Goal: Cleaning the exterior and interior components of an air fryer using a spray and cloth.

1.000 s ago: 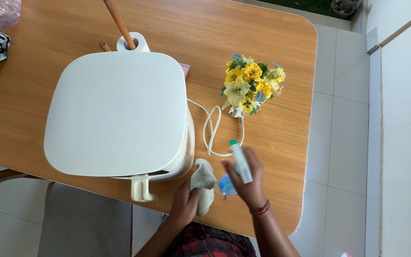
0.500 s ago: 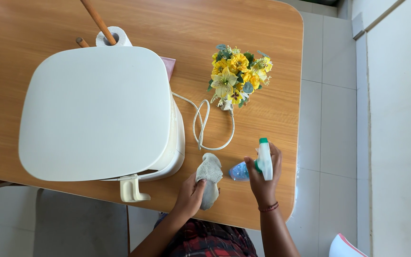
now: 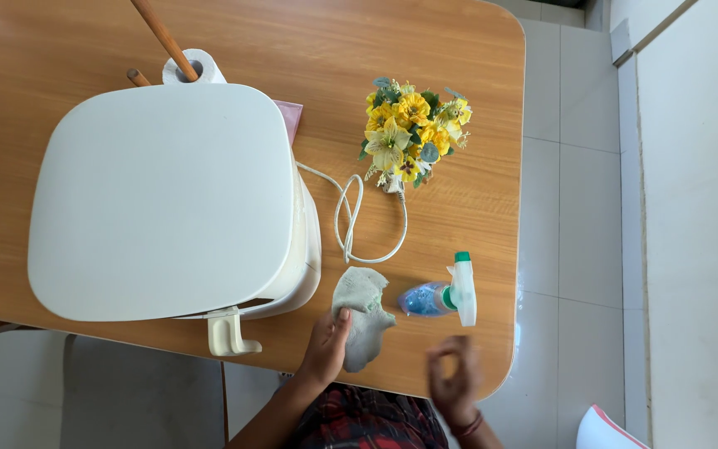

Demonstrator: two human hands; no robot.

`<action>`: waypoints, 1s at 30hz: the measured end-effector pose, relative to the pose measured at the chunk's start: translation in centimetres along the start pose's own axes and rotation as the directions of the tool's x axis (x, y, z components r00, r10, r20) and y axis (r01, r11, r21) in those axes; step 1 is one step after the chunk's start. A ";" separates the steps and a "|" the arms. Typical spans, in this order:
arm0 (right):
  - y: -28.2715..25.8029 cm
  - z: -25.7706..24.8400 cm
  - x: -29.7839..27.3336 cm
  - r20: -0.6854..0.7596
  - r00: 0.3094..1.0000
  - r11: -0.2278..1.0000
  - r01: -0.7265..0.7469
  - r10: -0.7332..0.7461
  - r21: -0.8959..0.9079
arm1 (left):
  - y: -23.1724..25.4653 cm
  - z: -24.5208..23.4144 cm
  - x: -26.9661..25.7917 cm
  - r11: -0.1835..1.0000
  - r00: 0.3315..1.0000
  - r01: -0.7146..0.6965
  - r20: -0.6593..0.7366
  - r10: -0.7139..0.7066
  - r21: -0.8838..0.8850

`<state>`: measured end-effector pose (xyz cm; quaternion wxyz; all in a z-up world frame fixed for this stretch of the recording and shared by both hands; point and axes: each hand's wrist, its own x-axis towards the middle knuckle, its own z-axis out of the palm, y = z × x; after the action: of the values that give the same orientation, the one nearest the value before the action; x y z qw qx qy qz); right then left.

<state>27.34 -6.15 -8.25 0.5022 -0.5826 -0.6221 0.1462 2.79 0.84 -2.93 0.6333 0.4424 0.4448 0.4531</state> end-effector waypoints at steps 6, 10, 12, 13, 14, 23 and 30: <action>-8.7 4.3 6.7 0.324 0.945 0.938 -0.076 -0.041 0.339 | 7.0 1.8 -1.3 0.954 0.992 -0.088 0.114 0.057 0.288; -5.8 8.1 8.5 0.314 0.949 0.826 -0.205 0.036 0.525 | 10.4 1.1 -1.8 0.621 0.870 -0.488 0.291 0.398 0.613; -4.0 10.5 9.3 0.360 0.905 0.651 -0.415 0.226 0.635 | 10.8 0.6 -2.5 0.420 0.830 -0.463 0.215 0.514 0.780; -4.5 11.8 9.9 0.365 0.903 0.649 -0.418 0.224 0.636 | 10.2 -0.2 -3.0 0.420 0.832 -0.457 0.210 0.514 0.784; -5.0 13.1 10.5 0.368 0.887 0.685 -0.453 0.280 0.570 | 9.6 -1.0 -3.5 0.304 0.796 -0.423 0.189 0.575 0.854; -14.8 16.9 11.4 0.200 0.969 0.868 -0.222 0.146 0.444 | 13.8 -4.2 -3.8 0.004 0.544 0.041 -0.025 0.839 0.999; -14.8 18.5 19.8 0.043 0.998 0.890 -0.059 0.044 0.452 | 11.4 -5.8 -3.0 -0.027 0.523 0.066 -0.012 0.852 0.997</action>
<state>7.75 14.45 3.73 0.6102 -0.4633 -0.5631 0.3096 -5.48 1.09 7.27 -0.2132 0.6501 0.6369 0.3553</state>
